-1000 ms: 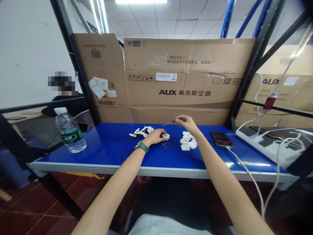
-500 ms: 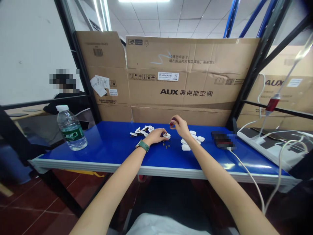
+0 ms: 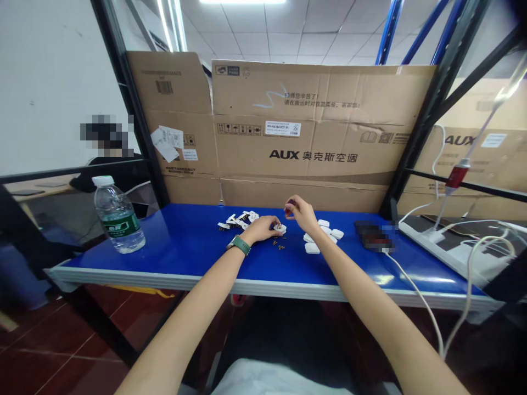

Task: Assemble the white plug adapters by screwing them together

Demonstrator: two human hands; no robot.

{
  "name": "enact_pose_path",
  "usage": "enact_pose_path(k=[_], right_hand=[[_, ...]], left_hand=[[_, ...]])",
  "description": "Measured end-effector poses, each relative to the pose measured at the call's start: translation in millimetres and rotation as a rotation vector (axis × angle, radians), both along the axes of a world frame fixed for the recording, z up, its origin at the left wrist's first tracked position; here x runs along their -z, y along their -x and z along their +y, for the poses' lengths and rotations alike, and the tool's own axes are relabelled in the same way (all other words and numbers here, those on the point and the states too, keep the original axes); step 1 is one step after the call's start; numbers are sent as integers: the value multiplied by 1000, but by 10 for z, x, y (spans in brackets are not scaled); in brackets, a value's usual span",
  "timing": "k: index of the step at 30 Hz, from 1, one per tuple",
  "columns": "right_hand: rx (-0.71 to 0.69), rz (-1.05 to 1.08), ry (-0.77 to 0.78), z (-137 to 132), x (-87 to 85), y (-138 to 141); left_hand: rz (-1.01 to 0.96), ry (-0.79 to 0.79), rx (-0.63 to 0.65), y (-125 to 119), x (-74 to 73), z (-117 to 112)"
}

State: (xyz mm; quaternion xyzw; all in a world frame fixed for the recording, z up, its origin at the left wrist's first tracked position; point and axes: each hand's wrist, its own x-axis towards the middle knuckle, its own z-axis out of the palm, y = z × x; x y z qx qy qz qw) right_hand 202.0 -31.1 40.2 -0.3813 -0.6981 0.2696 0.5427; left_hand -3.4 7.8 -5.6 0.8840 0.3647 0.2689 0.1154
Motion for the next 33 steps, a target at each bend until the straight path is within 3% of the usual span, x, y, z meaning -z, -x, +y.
enact_pose_path(k=[15,23,29,33], right_hand=[[48,-86,-86,19,18,9],[105,-315,-245,-9,3,10],[-47,-165,-254,46,43,13],[44,-182,-364,97,63,40]], left_hand=[[-5,-9,-10,-2,23,16],[13,-6,-11,-8,24,18],[9,4,-12,-11,17,13],[15,-1,-16,-12,8,4]])
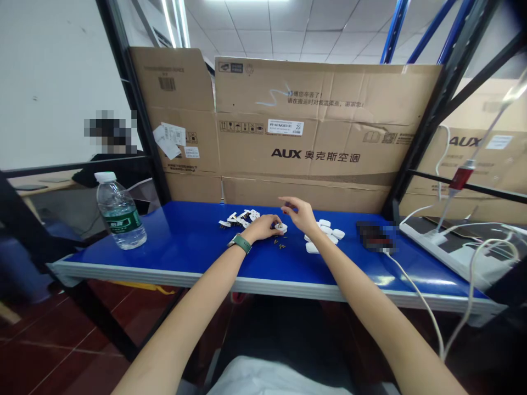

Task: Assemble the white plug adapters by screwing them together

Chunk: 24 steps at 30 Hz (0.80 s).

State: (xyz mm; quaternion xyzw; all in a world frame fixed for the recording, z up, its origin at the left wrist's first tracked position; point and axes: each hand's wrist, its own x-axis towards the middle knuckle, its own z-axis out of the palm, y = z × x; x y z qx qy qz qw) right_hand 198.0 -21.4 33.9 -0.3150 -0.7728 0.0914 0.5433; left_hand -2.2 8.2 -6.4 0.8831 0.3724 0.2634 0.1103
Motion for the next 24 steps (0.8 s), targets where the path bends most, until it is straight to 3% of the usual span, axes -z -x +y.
enact_pose_path(k=[5,12,19,24], right_hand=[[104,24,-31,-32,-16,41],[-71,53,115,-66,-39,20],[20,18,39,-63,-38,30],[-82,32,88,-107,-43,27]], left_hand=[[-6,4,-1,0,-9,-12],[15,-1,-11,-3,-10,-9],[-10,21,-2,2,-3,-3],[1,8,-12,-9,-10,-1]])
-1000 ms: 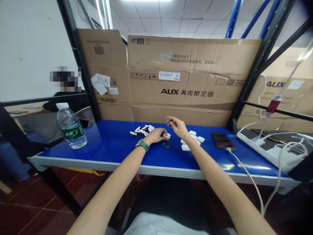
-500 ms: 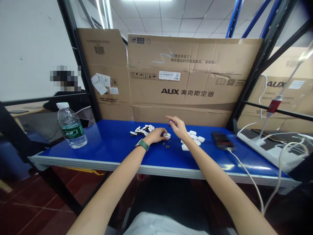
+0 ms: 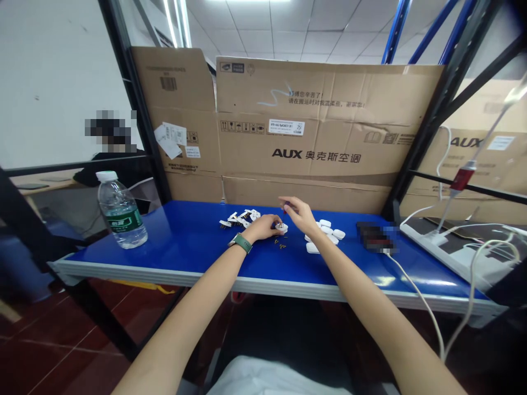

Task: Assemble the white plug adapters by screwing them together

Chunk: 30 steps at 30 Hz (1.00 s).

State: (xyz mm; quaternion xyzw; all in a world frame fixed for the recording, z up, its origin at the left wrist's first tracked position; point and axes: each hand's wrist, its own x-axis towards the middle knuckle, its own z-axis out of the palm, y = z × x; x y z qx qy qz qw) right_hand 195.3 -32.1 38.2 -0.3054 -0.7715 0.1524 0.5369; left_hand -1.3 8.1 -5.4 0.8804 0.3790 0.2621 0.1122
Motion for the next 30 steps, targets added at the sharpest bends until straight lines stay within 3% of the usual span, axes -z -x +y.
enact_pose_path(k=[3,8,13,18,22,30], right_hand=[[-5,30,42,8,-3,4],[151,77,32,60,26,45],[200,42,-32,43,37,75],[96,-70,-131,9,3,17],[32,-31,-17,18,-17,-36],[154,60,58,-18,-36,55]], left_hand=[[2,9,-16,-14,-13,-17],[-10,46,-47,-33,-21,-38],[-14,55,-56,-35,-30,-41],[19,43,-69,-31,-53,-64],[31,9,-66,-28,-56,-80],[28,27,-89,-33,-30,-55]])
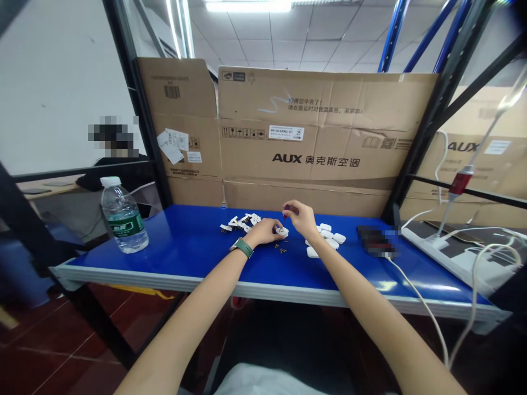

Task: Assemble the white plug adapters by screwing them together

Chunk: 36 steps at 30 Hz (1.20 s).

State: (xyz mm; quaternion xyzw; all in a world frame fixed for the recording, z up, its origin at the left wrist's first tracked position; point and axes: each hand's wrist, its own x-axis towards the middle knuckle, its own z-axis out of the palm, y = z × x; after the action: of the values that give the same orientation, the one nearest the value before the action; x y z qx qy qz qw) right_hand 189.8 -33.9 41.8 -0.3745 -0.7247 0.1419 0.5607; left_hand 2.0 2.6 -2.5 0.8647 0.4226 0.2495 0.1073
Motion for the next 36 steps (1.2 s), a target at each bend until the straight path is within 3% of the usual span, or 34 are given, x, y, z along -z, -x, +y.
enact_pose_path(k=[7,9,11,14,19,25,30,36], right_hand=[[-28,166,-45,83,17,-120],[22,190,-60,106,2,-205],[131,82,-83,126,-16,-294],[242,-239,-46,157,-28,-426],[372,-659,305,205,9,-676],[351,-765,482,221,41,-937],[228,-788,514,173,11,-929],[115,-784,566,100,-47,-898]], left_hand=[[27,-78,71,11,15,38],[26,-96,77,15,17,34],[22,-142,46,18,4,17],[22,-230,-66,27,-59,-30],[44,-263,-213,70,-207,-105],[147,-241,-623,185,-253,-142],[207,-207,-677,203,-246,-178],[213,-164,-860,196,-254,-234]])
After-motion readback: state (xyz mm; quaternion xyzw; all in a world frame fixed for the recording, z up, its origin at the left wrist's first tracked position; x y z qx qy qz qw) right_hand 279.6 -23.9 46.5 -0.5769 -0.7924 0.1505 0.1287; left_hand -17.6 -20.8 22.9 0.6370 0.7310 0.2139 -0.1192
